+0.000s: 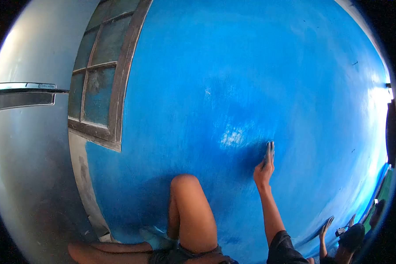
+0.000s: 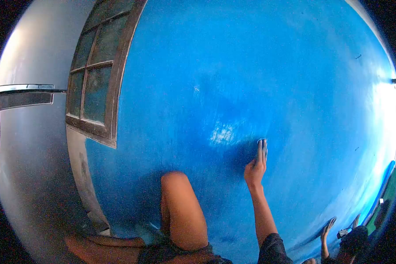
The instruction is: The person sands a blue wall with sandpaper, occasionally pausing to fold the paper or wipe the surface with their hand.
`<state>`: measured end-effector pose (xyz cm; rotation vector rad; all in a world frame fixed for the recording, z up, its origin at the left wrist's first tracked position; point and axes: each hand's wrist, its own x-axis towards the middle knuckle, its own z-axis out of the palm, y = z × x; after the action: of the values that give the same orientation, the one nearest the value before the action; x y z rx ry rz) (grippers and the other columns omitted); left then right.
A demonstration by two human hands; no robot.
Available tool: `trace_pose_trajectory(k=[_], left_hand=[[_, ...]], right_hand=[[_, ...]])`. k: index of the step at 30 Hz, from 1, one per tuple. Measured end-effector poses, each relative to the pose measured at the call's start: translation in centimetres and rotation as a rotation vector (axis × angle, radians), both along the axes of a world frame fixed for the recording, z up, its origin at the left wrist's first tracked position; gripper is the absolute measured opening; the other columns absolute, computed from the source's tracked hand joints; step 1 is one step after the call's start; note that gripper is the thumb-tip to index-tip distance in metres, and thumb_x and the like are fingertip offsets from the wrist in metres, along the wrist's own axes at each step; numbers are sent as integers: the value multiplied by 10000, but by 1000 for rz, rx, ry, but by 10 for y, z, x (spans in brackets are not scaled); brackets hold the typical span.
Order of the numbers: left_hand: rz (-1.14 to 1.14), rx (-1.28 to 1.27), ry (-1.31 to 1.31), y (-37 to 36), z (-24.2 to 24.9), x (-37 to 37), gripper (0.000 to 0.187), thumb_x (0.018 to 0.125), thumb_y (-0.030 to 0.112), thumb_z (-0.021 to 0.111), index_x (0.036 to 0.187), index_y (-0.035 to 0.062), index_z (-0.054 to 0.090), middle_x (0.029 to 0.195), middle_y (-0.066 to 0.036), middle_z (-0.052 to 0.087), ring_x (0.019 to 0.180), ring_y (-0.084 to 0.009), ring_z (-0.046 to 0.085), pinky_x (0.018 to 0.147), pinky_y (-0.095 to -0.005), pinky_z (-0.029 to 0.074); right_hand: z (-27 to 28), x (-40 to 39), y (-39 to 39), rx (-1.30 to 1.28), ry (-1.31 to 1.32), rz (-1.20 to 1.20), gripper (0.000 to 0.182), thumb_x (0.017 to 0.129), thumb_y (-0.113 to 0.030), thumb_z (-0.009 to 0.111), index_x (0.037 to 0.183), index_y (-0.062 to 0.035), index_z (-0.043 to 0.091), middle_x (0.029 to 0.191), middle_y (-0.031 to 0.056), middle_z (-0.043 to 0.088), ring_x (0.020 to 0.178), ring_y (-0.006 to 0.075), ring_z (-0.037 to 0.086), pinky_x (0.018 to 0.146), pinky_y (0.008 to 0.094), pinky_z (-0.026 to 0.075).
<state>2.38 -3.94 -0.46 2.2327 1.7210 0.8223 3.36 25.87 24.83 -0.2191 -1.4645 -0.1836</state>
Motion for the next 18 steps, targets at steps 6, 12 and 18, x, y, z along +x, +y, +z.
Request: trace_pose_trajectory(k=[6, 12, 18], left_hand=[[-13, 104, -1, 6, -13, -2, 333, 978, 329, 566, 1183, 94, 682, 1114, -123, 685, 989, -309, 629, 889, -472, 481], [-39, 187, 7, 8, -20, -8, 324, 943, 325, 586, 1139, 94, 702, 1081, -125, 693, 951, -307, 635, 881, -495, 476], [-56, 277, 37, 8, -23, -12, 315, 908, 321, 606, 1094, 95, 722, 1047, -128, 701, 914, -305, 642, 874, -519, 470]], right_hand=[[6, -16, 10, 15, -49, -98, 612, 900, 116, 356, 1495, -22, 393, 1544, 210, 377, 1459, 376, 305, 1210, 493, 183], [35, -16, 10, 30, -133, -140, 775, 758, 108, 430, 1516, -40, 362, 1575, 174, 344, 1489, 350, 251, 1214, 512, 168], [73, -22, 13, 119, -173, -205, 802, 742, 100, 451, 1524, -46, 346, 1590, 140, 328, 1492, 342, 247, 1213, 513, 171]])
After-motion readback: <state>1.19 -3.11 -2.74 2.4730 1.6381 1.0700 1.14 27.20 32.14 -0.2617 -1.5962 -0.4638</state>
